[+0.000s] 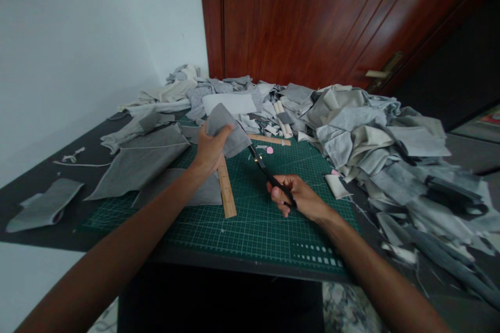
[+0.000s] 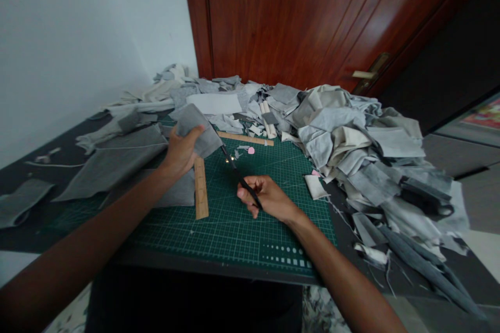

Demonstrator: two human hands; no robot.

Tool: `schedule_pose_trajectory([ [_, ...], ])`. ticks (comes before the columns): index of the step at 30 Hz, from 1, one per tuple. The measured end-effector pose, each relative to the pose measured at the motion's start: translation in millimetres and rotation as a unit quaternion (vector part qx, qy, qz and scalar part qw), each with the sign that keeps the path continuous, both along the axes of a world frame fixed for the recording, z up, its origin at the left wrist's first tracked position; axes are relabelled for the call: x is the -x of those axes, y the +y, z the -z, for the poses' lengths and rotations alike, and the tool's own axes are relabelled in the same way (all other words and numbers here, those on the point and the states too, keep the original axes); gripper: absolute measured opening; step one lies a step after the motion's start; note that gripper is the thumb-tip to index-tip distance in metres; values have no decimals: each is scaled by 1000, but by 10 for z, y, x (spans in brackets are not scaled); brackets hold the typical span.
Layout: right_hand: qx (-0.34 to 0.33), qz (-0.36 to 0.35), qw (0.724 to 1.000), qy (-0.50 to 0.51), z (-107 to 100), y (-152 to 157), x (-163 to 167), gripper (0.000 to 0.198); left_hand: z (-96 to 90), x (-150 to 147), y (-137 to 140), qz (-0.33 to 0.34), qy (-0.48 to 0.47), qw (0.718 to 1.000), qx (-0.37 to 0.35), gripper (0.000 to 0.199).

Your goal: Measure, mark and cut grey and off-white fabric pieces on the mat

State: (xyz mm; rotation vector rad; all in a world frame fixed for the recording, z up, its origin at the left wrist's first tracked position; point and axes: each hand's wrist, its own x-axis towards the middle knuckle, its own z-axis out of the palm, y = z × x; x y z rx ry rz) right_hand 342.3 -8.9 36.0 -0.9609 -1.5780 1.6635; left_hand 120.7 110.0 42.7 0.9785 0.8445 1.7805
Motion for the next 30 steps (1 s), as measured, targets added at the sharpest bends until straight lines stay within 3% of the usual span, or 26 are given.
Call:
schedule_pose_trajectory([
  [9, -6, -51, 998, 33, 54, 0, -8, 63, 10, -4, 5, -2, -13, 1000, 7, 42],
  [15, -6, -128, 990, 63, 99, 0, -38, 75, -19, -37, -76, 63, -22, 997, 24, 43],
  [24, -12, -122, 991, 56, 80, -10, -30, 76, -31, -73, -129, 92, -22, 995, 37, 40],
  [30, -16, -110, 992, 57, 84, 1, -27, 76, -25, -92, -191, 153, -3, 987, 50, 46],
])
